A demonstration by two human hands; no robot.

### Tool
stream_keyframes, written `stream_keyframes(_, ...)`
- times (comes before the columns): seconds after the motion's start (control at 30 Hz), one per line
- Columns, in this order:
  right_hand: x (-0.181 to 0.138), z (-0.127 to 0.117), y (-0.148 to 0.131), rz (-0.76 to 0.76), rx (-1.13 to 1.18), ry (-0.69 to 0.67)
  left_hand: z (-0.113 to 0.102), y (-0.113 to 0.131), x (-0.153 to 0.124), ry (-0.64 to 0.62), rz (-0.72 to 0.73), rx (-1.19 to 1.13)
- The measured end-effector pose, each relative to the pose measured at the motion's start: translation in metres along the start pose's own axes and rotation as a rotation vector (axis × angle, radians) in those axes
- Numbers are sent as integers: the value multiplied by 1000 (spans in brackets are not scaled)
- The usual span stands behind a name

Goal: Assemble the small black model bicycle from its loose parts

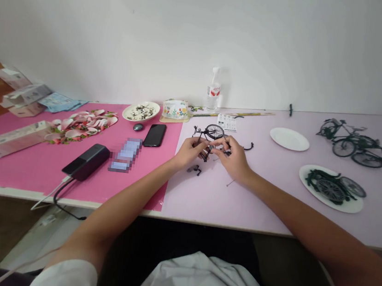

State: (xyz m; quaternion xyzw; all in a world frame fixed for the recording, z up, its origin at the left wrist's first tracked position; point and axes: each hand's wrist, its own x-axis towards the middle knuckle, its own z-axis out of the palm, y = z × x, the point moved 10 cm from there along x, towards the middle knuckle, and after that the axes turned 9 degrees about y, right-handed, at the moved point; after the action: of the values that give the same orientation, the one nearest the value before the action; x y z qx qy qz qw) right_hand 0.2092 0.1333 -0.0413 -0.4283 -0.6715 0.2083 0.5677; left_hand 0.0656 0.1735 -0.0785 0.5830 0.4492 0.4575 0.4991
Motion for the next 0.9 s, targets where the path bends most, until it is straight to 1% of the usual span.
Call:
stream_keyframes(0.13,2,-2,1,-42,-46,5,0,2,-1,-16,36,-11)
stream_keyframes(0.2,2,-2,2,-85,-77,9,-2,3,0,-1,65,-7)
stream_keyframes(0.3,3,-4,1,-155,-55,26,-6,4,1,28,98,7)
stream_keyframes(0.53,5,-20,-2,-186,-78,183,-7,8,1,33,131,17)
stream_keyframes(0.63,7,-21,0,-152,-22,193,-6,7,2,19,142,-2)
stream_keyframes(0.8,7,-11,22,8,33,114,-5,6,3,6,170,-4)
stream_keyframes(0.9,7,-8,31,74,78,111,-5,8,3,3,192,3)
